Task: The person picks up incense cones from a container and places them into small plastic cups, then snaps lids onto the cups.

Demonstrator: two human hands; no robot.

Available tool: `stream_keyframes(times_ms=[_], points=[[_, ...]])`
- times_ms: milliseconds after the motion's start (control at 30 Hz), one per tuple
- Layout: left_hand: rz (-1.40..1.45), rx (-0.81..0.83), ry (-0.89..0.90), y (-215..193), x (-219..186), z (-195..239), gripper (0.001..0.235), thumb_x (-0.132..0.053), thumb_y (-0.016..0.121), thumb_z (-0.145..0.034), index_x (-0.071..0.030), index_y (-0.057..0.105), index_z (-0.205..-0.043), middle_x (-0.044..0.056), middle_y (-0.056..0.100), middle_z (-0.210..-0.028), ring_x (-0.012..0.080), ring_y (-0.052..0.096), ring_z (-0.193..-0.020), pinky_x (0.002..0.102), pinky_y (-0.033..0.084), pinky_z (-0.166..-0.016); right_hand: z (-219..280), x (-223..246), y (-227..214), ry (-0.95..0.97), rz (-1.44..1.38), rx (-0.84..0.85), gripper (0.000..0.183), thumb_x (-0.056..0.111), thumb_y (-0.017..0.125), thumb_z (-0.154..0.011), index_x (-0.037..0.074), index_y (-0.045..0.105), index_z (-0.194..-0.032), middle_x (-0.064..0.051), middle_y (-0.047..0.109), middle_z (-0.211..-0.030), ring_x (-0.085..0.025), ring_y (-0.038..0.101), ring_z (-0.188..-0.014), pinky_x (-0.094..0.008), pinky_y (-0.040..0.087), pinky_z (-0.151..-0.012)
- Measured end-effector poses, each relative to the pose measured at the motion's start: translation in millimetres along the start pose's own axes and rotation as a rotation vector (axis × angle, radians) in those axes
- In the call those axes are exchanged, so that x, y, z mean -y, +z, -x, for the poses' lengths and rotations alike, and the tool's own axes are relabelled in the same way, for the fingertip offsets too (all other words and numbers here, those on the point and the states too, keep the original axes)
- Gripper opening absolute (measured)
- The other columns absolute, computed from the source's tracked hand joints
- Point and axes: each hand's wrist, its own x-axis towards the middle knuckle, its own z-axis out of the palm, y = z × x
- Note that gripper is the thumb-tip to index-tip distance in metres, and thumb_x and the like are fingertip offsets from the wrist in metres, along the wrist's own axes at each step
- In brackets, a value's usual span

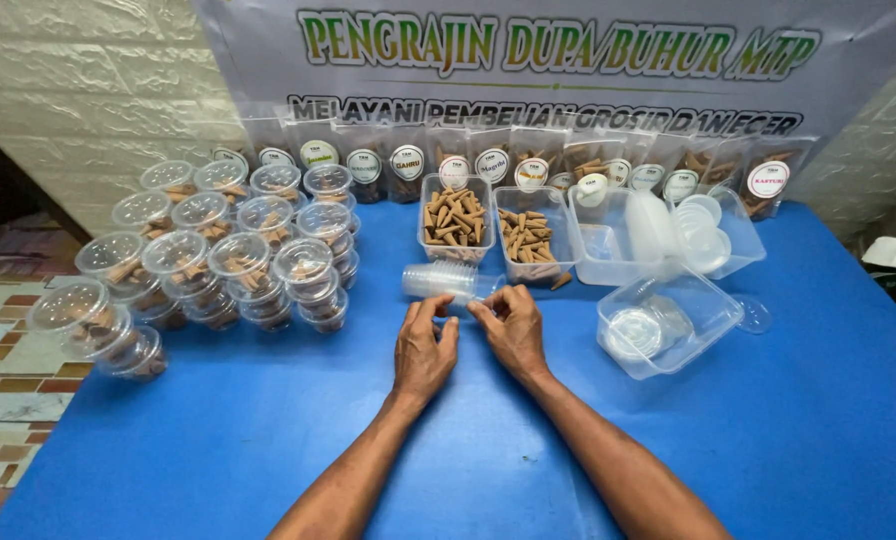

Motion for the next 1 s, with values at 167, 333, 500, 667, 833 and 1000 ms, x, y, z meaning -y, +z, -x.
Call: stream_keyframes(times_ms=[167, 333, 500, 667, 833, 1000], points=[[-0.003, 0.038, 0.005, -3.8, -3.4, 1.4, 0.041, -0.011, 0.069, -0.086, -0.013, 0.067, -0.127, 0.013, 0.068, -0.105, 0.0325, 0.070, -0.088, 0.042, 0.059, -0.078, 2.2, 19.3, -12.7, -0.002, -0.001, -0.045, 0.019, 0.023, 0.082, -0.089, 0.011, 0.069, -0.081, -0.007, 0.060, -0.079, -0.024, 0.066, -0.066, -0.033, 0.054, -0.062], [-0.003, 0.056, 0.003, 1.7, 7.0, 1.9, 0.042, -0.011, 0.069, -0.084, -0.012, 0.068, -0.126, 0.013, 0.069, -0.107, 0.0326, 0.070, -0.092, 0.042, 0.058, -0.081, 6.4, 46.1, -35.3, -0.077, 0.089, -0.104, 0.022, 0.025, 0.071, -0.100, 0.011, 0.066, -0.083, -0.007, 0.062, -0.091, -0.030, 0.068, -0.074, -0.037, 0.057, -0.063], [0.063, -0.001, 0.060, 6.6, 11.9, 3.4, 0.032, -0.005, 0.063, -0.081, -0.014, 0.067, -0.112, 0.009, 0.066, -0.096, 0.0293, 0.069, -0.085, 0.039, 0.058, -0.078, 9.8, 85.1, -64.7, -0.222, 0.123, -0.015, 0.026, 0.022, 0.073, -0.098, 0.005, 0.057, -0.084, -0.019, 0.057, -0.119, -0.042, 0.068, -0.096, -0.041, 0.063, -0.073], [0.086, 0.219, 0.141, -5.6, -10.7, 8.0, 0.067, -0.004, 0.062, -0.075, -0.010, 0.053, -0.141, 0.015, 0.066, -0.118, 0.0362, 0.063, -0.105, 0.048, 0.047, -0.093, 33.5, 75.5, -86.6, -0.304, 0.215, 0.141, 0.023, 0.019, 0.080, -0.088, 0.009, 0.060, -0.089, -0.018, 0.055, -0.132, -0.040, 0.072, -0.097, -0.046, 0.063, -0.082], [0.022, 0.449, 0.055, -7.4, -14.5, 9.3, 0.082, -0.012, 0.062, -0.076, -0.019, 0.041, -0.155, 0.005, 0.068, -0.129, 0.0297, 0.057, -0.125, 0.045, 0.039, -0.102, 43.8, 52.7, -83.6, -0.251, 0.176, 0.205, 0.028, 0.019, 0.083, -0.083, 0.011, 0.064, -0.101, -0.018, 0.056, -0.136, -0.041, 0.069, -0.110, -0.044, 0.061, -0.092], [0.001, 0.517, 0.007, -12.6, -20.6, 10.0, 0.076, -0.019, 0.068, -0.078, -0.020, 0.048, -0.151, 0.007, 0.070, -0.128, 0.0287, 0.058, -0.125, 0.043, 0.037, -0.102, 46.1, 47.2, -82.8, -0.019, -0.034, 0.318, 0.082, 0.005, 0.086, -0.076, 0.009, 0.048, -0.149, -0.024, 0.053, -0.137, -0.043, 0.067, -0.115, -0.046, 0.061, -0.095]])
